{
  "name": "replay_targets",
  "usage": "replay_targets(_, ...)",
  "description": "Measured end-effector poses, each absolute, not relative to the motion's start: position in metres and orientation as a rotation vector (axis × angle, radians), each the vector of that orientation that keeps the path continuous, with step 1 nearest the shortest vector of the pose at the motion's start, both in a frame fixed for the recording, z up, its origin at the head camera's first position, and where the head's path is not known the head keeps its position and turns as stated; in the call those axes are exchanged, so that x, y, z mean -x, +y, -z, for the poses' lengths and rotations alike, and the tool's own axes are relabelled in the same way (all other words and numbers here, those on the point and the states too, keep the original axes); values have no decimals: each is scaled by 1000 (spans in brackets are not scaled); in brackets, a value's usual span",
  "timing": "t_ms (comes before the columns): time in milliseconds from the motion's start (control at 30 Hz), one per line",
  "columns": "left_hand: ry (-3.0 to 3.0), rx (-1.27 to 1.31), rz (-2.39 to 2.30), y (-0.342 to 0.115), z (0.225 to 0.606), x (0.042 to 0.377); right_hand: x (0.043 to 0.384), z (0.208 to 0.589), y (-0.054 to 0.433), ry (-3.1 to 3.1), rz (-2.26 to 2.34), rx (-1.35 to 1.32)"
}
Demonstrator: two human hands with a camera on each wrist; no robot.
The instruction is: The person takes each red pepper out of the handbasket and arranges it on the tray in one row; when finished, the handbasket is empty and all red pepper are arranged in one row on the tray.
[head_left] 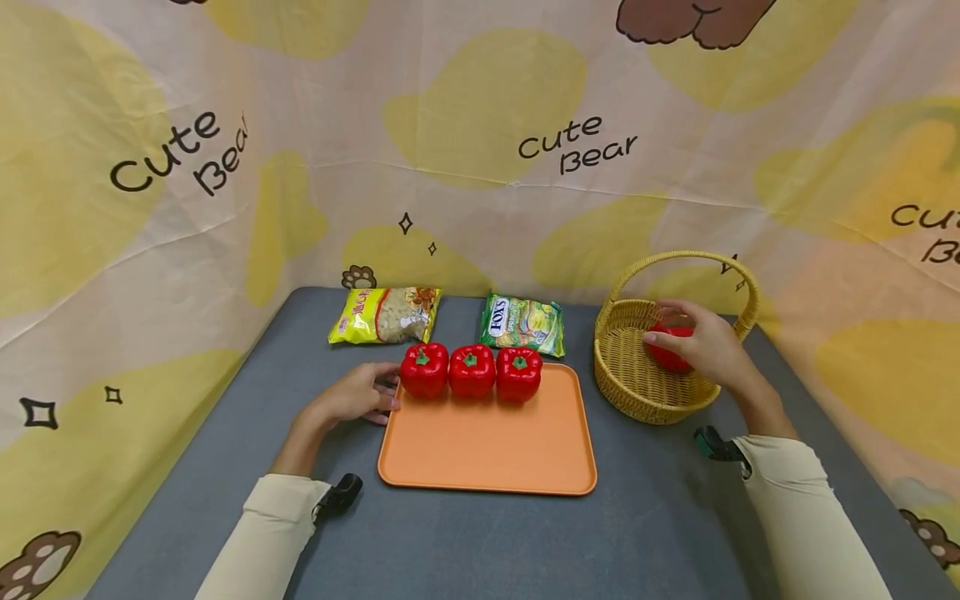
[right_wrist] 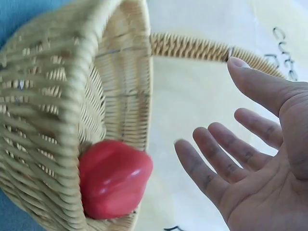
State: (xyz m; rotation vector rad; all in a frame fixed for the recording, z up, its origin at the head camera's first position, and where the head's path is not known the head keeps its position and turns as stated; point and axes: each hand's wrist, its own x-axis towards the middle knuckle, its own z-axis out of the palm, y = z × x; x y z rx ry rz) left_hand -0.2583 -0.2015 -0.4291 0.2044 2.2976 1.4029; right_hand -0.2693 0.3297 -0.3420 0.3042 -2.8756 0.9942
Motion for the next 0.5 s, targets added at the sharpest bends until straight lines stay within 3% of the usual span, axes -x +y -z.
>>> replay_targets(500, 2298, -203, -1418, -204, 431, 258, 314, 347, 344, -3030, -986, -266)
